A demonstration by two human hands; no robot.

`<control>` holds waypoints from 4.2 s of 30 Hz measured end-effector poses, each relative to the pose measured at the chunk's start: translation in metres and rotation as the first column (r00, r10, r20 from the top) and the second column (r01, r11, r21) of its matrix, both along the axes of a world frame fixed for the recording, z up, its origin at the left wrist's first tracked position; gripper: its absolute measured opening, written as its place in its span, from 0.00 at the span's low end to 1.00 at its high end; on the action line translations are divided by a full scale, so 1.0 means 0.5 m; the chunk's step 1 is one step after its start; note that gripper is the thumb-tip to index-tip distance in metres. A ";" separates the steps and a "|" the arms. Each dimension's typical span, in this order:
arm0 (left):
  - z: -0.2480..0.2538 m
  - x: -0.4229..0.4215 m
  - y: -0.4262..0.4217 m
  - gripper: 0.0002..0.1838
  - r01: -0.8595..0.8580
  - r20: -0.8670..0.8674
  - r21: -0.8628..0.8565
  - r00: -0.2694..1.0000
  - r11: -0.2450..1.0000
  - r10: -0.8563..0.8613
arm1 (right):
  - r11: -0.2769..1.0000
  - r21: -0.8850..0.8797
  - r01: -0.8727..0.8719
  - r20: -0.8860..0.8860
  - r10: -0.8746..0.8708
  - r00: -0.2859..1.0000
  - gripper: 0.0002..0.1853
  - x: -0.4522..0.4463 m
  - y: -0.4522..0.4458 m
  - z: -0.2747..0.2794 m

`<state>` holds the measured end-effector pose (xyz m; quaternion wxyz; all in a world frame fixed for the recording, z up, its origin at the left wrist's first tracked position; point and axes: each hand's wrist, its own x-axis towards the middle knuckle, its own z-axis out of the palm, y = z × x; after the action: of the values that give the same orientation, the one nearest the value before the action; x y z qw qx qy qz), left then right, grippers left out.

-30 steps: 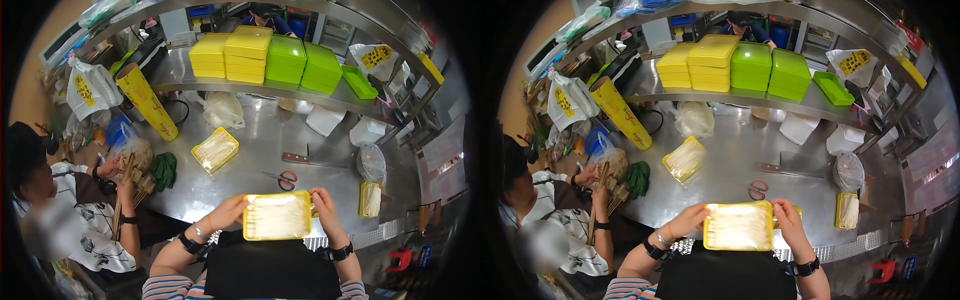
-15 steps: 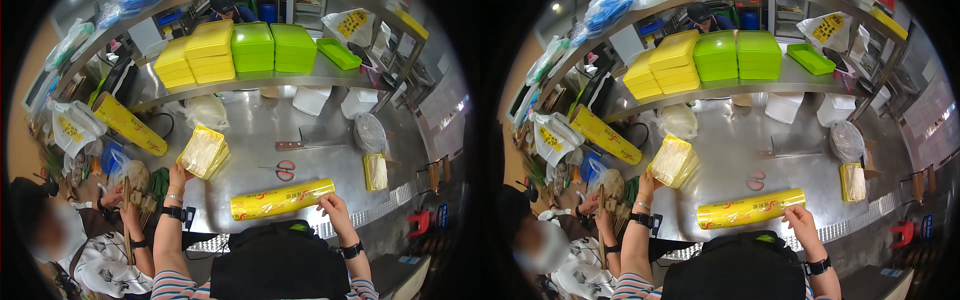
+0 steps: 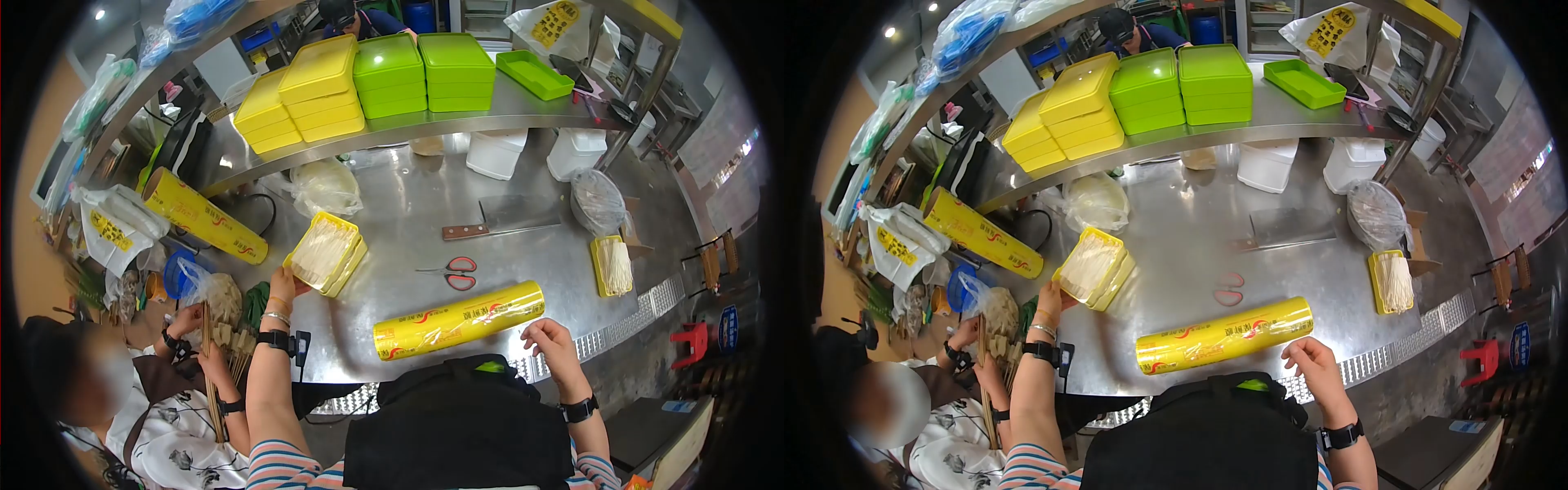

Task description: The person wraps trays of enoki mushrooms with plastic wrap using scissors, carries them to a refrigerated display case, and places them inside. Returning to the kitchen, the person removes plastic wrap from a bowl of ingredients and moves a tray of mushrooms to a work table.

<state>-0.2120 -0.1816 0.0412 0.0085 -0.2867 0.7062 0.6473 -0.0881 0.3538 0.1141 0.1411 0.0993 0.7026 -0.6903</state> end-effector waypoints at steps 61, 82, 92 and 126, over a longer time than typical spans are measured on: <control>0.556 -0.113 0.394 0.12 -0.009 -0.084 -0.995 0.553 0.095 -0.829 | 0.350 0.797 0.493 -0.519 -0.023 0.855 0.21 -0.048 0.125 -0.262; 0.116 -0.058 -0.005 0.14 -0.035 -0.252 -0.719 0.944 0.695 -0.214 | 0.276 0.853 0.443 -0.470 0.036 0.882 0.21 -0.057 0.110 -0.281; -0.054 -0.119 -0.109 0.35 0.213 0.262 -0.037 0.945 0.976 -0.197 | 0.213 0.899 0.382 -0.408 0.093 0.908 0.24 -0.062 0.136 -0.323; -0.117 0.075 0.261 0.30 0.012 -0.119 0.571 0.991 0.821 0.068 | 0.804 -0.507 -0.311 0.367 0.528 0.766 0.34 -0.278 -0.445 -0.193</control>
<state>-0.1743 -0.0512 -0.0173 0.0372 -0.2373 0.4750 0.8466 -0.2269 0.1310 0.0177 0.4869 0.0749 0.4825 -0.7242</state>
